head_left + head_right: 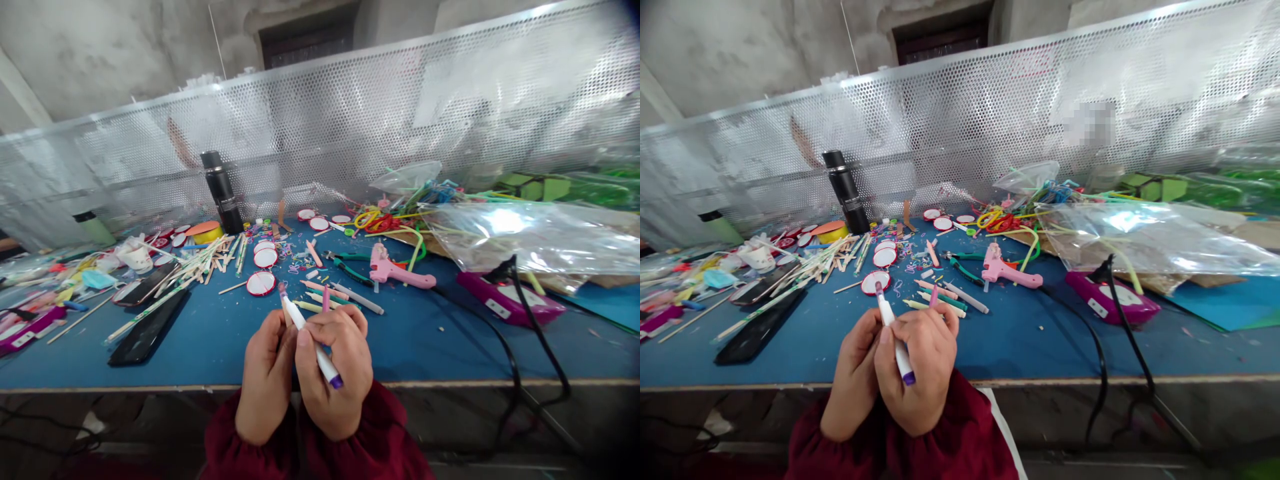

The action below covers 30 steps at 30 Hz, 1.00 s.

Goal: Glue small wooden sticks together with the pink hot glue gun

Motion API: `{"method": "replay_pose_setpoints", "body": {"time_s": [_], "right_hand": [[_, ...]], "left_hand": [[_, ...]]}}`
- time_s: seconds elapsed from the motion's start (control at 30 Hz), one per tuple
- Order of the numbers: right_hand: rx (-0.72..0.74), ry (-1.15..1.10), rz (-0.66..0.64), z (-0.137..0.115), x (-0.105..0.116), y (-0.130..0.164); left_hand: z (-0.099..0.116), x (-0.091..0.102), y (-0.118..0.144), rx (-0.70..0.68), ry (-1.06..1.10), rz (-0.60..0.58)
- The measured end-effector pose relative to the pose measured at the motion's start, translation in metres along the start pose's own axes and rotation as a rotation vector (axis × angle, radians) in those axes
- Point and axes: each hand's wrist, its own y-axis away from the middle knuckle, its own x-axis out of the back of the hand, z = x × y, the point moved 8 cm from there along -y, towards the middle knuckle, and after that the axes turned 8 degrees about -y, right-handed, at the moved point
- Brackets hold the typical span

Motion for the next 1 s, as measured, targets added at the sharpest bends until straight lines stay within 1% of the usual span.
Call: {"method": "replay_pose_setpoints", "body": {"time_s": [0.23, 0.33, 0.5, 1.0], "right_hand": [[0.004, 0.0, 0.012, 0.0004, 0.0012, -0.0001], [0.006, -0.003, -0.003, 0.0, -0.0003, -0.0006], [0.004, 0.015, 0.012, -0.0006, 0.0004, -0.0014], [0.0, 0.01, 0.008, 0.0005, 0.0007, -0.001]], "left_hand": [[0.0034, -0.0003, 0.0001, 0.0, -0.009, 0.008], [0.0023, -0.0004, -0.0001, 0.01, 0.002, 0.008], [0.0011, -0.0007, 0.0, 0.023, 0.0, 0.006], [0.0007, 0.0001, -0.0003, 0.015, -0.009, 0.007]]}}
